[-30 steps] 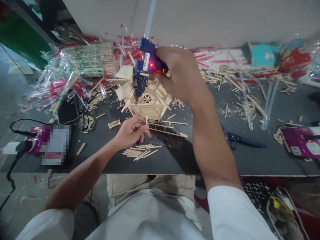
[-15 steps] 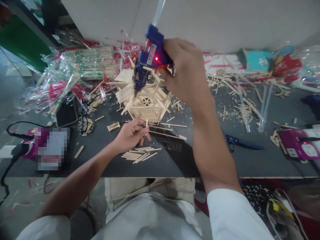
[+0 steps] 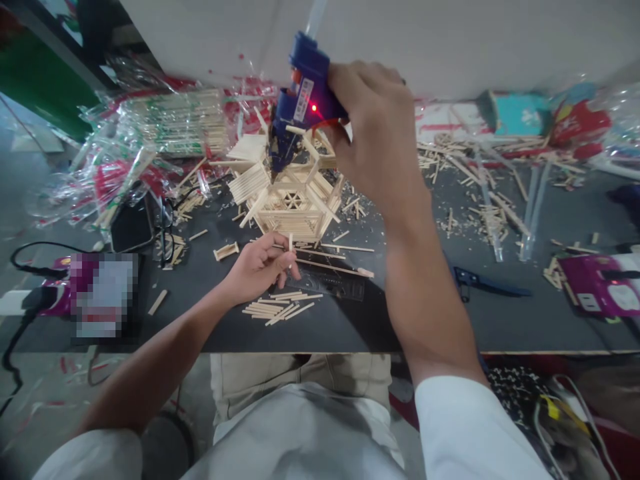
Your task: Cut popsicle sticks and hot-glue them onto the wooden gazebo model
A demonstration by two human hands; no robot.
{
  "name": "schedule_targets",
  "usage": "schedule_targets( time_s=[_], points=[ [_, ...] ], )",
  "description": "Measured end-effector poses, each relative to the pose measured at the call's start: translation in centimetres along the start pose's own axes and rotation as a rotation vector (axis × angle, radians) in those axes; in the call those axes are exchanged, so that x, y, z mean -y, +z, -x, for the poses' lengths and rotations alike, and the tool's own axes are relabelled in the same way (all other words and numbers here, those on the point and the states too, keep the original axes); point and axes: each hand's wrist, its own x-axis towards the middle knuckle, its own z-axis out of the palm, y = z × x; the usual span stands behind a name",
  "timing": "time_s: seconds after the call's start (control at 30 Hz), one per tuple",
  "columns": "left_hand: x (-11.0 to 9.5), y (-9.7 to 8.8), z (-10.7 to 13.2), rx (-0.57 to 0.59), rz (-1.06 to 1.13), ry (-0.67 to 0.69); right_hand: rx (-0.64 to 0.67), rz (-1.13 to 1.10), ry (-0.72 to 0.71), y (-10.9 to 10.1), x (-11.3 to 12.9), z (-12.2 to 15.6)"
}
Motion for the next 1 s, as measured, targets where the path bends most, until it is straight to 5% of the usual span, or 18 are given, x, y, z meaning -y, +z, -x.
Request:
schedule_targets(
  time_s=[0.33,0.73,1.0],
  points=[
    [0.3,0.0,0.0,0.014,0.027,0.018,-0.037,0.027,-0.074,0.5,-0.8,-0.1],
    [0.2,-0.2,0.0,0.042,0.212,0.092,0.039,-0.002,0.068,-0.5,0.6,-0.3],
    [-0.4,-0.2,-0.1,-0.033,0.365,0.061,0.007,-0.045,0.187,-0.7,-0.9,-0.2]
  ],
)
